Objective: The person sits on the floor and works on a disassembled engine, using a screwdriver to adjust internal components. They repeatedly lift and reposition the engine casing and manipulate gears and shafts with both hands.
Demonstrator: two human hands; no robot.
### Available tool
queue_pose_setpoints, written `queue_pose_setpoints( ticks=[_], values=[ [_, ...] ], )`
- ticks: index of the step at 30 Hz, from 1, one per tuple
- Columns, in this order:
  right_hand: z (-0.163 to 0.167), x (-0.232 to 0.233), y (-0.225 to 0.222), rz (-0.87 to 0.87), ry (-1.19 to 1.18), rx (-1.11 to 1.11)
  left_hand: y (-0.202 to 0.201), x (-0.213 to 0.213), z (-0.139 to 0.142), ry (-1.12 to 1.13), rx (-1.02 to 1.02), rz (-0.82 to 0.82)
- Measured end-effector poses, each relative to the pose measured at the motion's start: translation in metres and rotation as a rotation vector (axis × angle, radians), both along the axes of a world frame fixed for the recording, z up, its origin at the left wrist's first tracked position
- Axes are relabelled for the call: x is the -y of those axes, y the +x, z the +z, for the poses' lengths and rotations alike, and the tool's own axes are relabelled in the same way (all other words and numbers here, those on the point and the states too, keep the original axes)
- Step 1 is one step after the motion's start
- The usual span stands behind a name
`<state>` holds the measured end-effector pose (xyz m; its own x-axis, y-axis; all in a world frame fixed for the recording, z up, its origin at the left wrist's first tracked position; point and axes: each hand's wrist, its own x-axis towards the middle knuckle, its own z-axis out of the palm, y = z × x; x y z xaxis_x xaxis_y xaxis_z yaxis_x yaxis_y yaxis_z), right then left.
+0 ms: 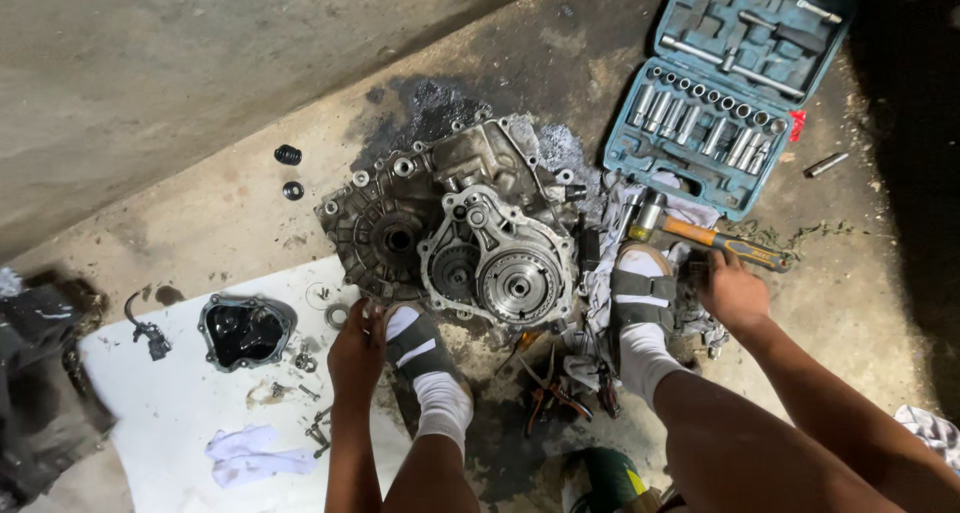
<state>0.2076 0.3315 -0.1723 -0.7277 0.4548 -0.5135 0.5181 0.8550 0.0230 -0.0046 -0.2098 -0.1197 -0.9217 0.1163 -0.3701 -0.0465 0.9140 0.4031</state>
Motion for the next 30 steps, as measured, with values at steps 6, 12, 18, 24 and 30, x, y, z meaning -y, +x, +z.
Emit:
queue_pose_setpoints(
  ticks=[6,12,18,24,30],
  values=[
    [0.002,0.025,0.002,-0.187,-0.142,-0.145,0.003,0.0,-0.007,-0.002,-0.073,-0.028],
    [0.012,0.061,0.076,-0.46,-0.34,0.015,-0.003,-0.007,-0.002,-0.026,0.033,0.034],
    [-0.006,0.102,0.073,-0.352,-0.585,0.09,-0.011,-0.007,0.04,-0.01,-0.007,0.021],
    [0.02,0.113,0.096,-0.252,-0.699,0.102,0.011,0.027,0.103,-0.032,-0.102,0.082],
    [0.052,0.1,0.105,-0.131,-0.774,0.148,0.08,0.043,0.133,-0.108,-0.048,0.251]
  ],
)
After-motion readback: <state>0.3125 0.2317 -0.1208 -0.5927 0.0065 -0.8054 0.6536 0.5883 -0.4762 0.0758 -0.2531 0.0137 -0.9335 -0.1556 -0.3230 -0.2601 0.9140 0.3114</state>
